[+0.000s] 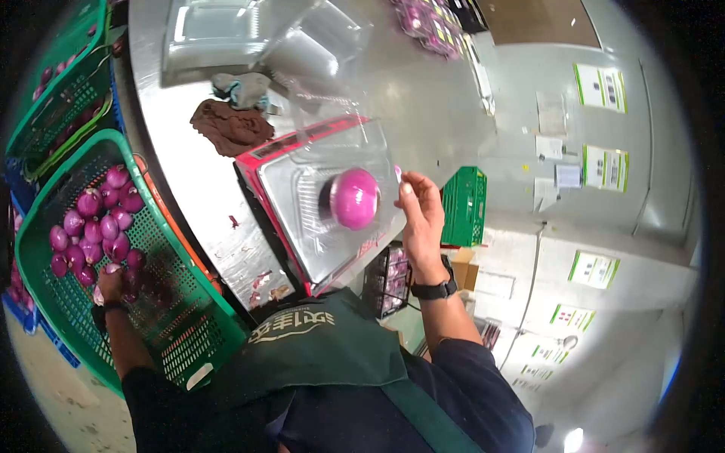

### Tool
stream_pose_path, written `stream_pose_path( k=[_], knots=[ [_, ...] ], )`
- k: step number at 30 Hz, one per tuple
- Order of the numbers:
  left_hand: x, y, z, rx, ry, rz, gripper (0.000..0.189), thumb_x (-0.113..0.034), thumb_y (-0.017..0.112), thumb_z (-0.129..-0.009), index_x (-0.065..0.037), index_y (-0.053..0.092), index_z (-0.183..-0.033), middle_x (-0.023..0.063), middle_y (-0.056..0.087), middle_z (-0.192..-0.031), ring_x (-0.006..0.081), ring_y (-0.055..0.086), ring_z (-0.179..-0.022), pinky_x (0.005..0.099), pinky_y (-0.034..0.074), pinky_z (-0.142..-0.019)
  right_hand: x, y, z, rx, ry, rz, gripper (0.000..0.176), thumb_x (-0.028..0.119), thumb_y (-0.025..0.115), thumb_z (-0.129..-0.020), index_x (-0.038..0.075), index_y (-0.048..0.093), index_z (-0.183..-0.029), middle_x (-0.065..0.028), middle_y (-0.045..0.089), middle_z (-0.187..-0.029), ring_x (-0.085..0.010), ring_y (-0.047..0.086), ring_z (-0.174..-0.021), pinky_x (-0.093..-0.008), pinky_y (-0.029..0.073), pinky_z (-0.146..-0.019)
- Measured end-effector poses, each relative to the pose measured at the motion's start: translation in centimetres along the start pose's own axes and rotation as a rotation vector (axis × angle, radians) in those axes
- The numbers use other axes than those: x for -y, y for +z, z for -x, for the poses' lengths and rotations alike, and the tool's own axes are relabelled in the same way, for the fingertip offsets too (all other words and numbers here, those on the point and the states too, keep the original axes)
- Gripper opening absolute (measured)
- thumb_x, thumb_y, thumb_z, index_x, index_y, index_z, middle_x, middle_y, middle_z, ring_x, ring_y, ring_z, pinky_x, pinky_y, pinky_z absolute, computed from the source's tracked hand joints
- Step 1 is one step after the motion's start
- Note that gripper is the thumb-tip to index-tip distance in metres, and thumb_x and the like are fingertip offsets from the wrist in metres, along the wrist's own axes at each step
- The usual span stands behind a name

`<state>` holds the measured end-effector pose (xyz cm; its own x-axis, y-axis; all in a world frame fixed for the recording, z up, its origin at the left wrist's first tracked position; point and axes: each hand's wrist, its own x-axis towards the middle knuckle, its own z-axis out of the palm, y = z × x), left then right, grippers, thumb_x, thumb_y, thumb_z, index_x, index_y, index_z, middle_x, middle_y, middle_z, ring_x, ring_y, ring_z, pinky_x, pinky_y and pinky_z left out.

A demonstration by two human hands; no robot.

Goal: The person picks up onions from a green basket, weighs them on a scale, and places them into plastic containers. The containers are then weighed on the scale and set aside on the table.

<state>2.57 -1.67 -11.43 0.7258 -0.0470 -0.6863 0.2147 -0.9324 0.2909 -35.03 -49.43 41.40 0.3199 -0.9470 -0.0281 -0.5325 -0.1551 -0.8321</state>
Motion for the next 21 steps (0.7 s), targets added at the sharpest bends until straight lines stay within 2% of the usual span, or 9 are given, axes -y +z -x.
stream_pose_path(
  k=[2, 4, 6, 8, 11, 12, 15, 18, 21],
  knots=[
    [5.2, 2.6, -3.4, 0.109, 0.020, 0.434, 0.074, -0.043, 0.082, -0.075, -0.006, 0.059, -0.135, 0.0174, 0.068, -0.121, 0.0355, 0.068, -0.104, 0.0426, 0.058, -0.087, -0.6, -1.3, -0.2, -0.028, 0.015, 0.019, 0.033, 0.023, 0.064, -0.104, 0.001, 0.059, -0.129, -0.0067, 0.064, -0.125, -0.0135, 0.060, -0.109, -0.0308, 0.052, -0.087],
    [-1.2, -2.9, 7.2, 0.265, -0.201, 0.948, 0.044, -0.035, 0.075, -0.087, -0.011, 0.063, -0.122, 0.0041, 0.069, -0.097, 0.0206, 0.069, -0.074, 0.0312, 0.058, -0.062, -1.3, -2.1, 0.1, -0.056, 0.018, -0.034, 0.031, 0.024, 0.064, -0.104, 0.001, 0.062, -0.125, -0.0063, 0.066, -0.120, -0.0142, 0.062, -0.106, -0.0307, 0.052, -0.084],
    [0.7, -4.4, 8.4, 0.474, -0.068, 1.285, 0.035, -0.034, 0.068, -0.093, -0.010, 0.063, -0.118, 0.0077, 0.070, -0.103, 0.0213, 0.069, -0.077, 0.0335, 0.057, -0.056, -1.6, -2.5, 0.7, -0.055, 0.014, -0.104, 0.029, 0.023, 0.064, -0.104, 0.001, 0.064, -0.123, -0.0060, 0.066, -0.118, -0.0140, 0.062, -0.104, -0.0293, 0.053, -0.082],
    [-2.2, -6.1, 13.7, 0.505, 0.079, 1.585, 0.035, -0.032, 0.065, -0.094, -0.007, 0.062, -0.118, 0.0106, 0.070, -0.107, 0.0242, 0.069, -0.087, 0.0372, 0.059, -0.064, -2.2, -3.2, 1.0, -0.047, 0.024, -0.132, 0.028, 0.022, 0.063, -0.105, 0.001, 0.065, -0.122, -0.0061, 0.067, -0.118, -0.0137, 0.062, -0.103, -0.0285, 0.053, -0.081],
    [-7.5, -8.1, 21.9, 0.453, 0.075, 1.779, 0.046, -0.030, 0.066, -0.092, -0.003, 0.059, -0.127, 0.0145, 0.069, -0.113, 0.0303, 0.069, -0.098, 0.0414, 0.061, -0.077, -3.5, -4.2, 1.3, -0.005, 0.005, -0.194, 0.026, 0.022, 0.063, -0.105, 0.001, 0.066, -0.120, -0.0065, 0.067, -0.117, -0.0130, 0.063, -0.101, -0.0271, 0.053, -0.079],
    [-8.6, -8.5, 23.7, 0.655, 0.175, 1.818, 0.058, -0.032, 0.063, -0.092, 0.001, 0.054, -0.139, 0.0225, 0.066, -0.120, 0.0362, 0.066, -0.107, 0.0473, 0.060, -0.086, -3.9, -4.5, 1.2, 0.019, -0.009, -0.218, 0.025, 0.022, 0.063, -0.105, 0.001, 0.066, -0.119, -0.0067, 0.068, -0.117, -0.0125, 0.063, -0.100, -0.0265, 0.053, -0.079],
    [-10.9, -8.2, 28.0, 0.782, 0.297, 1.837, 0.070, -0.035, 0.061, -0.093, 0.002, 0.045, -0.149, 0.0286, 0.062, -0.126, 0.0392, 0.064, -0.113, 0.0514, 0.058, -0.091, -4.5, -5.2, 0.9, 0.058, -0.022, -0.275, 0.026, 0.022, 0.065, -0.104, 0.001, 0.066, -0.119, -0.0054, 0.069, -0.115, -0.0115, 0.064, -0.096, -0.0260, 0.053, -0.078],
    [-14.1, -8.2, 34.1, 0.942, 0.450, 1.801, 0.075, -0.039, 0.063, -0.099, 0.001, 0.033, -0.155, 0.0258, 0.056, -0.138, 0.0425, 0.064, -0.112, 0.0481, 0.065, -0.085, -5.0, -5.4, 0.1, 0.100, -0.065, -0.322, 0.026, 0.023, 0.067, -0.103, 0.001, 0.067, -0.117, -0.0037, 0.069, -0.112, -0.0106, 0.064, -0.094, -0.0256, 0.052, -0.077],
    [-16.1, -7.0, 38.9, 0.759, 0.504, 1.657, 0.074, -0.041, 0.064, -0.100, -0.002, 0.033, -0.156, 0.0245, 0.055, -0.138, 0.0413, 0.069, -0.097, 0.0410, 0.067, -0.070, -5.6, -5.7, -0.3, 0.149, -0.117, -0.332, 0.024, 0.022, 0.066, -0.104, 0.001, 0.068, -0.117, -0.0047, 0.070, -0.113, -0.0111, 0.064, -0.094, -0.0259, 0.053, -0.077]
  ],
)
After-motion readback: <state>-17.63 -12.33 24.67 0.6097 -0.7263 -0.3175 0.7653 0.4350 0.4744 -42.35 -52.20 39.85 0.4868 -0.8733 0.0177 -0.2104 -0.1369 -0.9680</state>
